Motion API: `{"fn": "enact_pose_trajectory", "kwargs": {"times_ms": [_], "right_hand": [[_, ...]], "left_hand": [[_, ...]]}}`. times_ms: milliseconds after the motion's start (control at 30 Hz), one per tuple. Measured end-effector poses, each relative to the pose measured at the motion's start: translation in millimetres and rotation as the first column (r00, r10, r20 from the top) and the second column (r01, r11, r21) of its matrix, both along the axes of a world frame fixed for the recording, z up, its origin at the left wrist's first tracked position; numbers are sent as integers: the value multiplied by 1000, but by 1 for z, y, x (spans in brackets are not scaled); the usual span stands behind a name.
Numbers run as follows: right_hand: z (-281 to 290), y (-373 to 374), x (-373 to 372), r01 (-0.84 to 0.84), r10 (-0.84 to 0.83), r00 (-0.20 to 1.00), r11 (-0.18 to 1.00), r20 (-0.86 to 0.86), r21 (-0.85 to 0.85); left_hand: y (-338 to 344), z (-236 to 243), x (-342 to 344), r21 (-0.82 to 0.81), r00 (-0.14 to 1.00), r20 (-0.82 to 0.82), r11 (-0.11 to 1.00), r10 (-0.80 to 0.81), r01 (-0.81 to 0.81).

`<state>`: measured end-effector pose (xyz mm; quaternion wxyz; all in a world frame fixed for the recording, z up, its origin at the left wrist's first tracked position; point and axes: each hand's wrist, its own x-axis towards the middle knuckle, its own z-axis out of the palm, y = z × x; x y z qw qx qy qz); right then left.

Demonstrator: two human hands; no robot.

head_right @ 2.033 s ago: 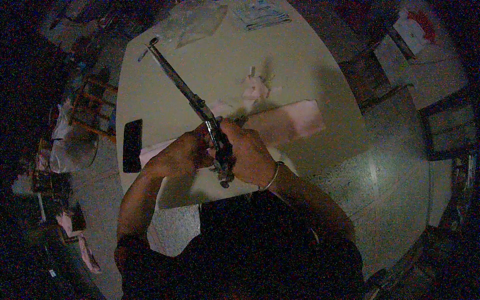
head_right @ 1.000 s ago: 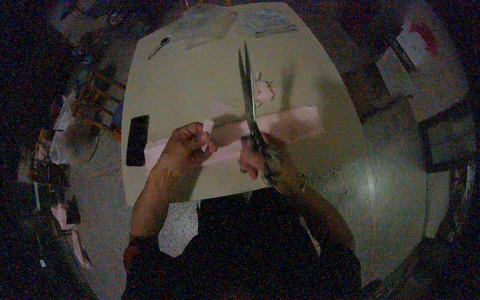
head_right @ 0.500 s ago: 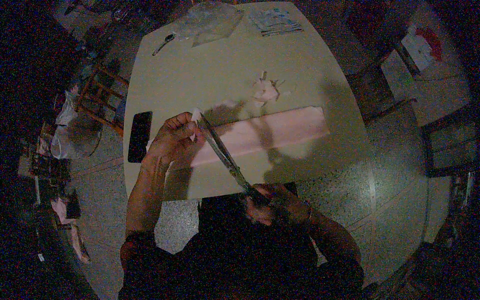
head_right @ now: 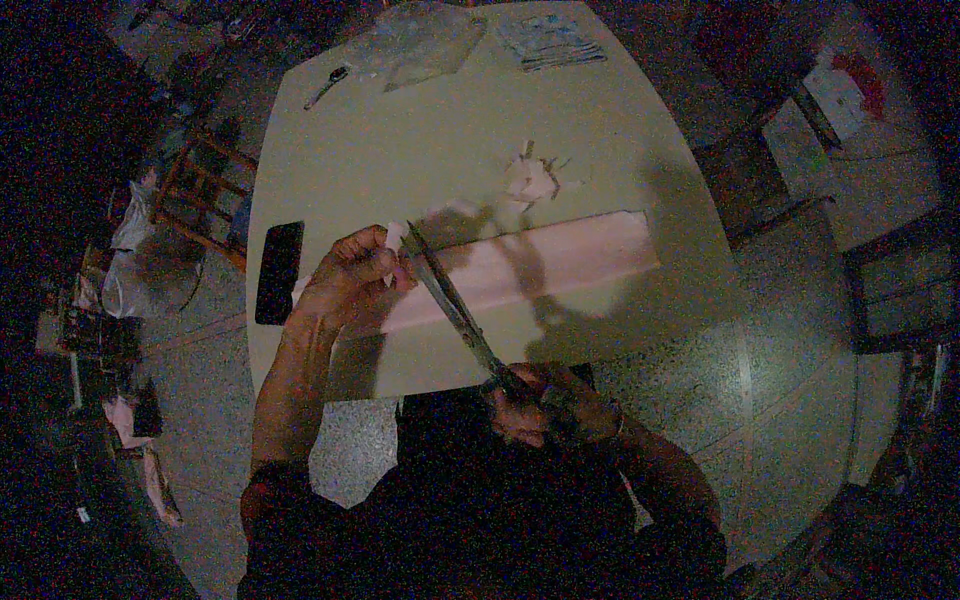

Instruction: The person removes a piece of pink fabric from a plastic bag, spreads it on a table, folds it, and cuts several small pieces from the fabric using scissors.

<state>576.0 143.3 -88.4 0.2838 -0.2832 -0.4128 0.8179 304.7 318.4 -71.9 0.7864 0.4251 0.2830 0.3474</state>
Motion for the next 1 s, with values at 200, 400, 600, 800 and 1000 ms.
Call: {"fn": "enact_pose_trajectory", "kwargs": {"times_ms": [200, 400, 600, 800, 1000], "right_hand": [[-9, 4, -5, 36, -34, 987, 999, -159, 7], [-18, 22, -3, -97, 64, 952, 990, -298, -99], [9, 10, 0, 91, -115, 983, 983, -145, -161], [23, 3, 13, 275, -241, 926, 958, 290, -83], [18, 14, 47, 406, -406, 914, 912, -10, 63]], "left_hand": [[-6, 7, 2, -15, 988, -146, 999, -44, 42], [-7, -4, 4, 16, 989, -43, 990, -142, 142], [-7, 4, 7, -30, 992, -91, 996, -85, 82], [-4, 33, 12, 103, 890, -455, 994, 14, 37], [29, 27, 14, 474, 806, -522, 880, 278, 3]]}}
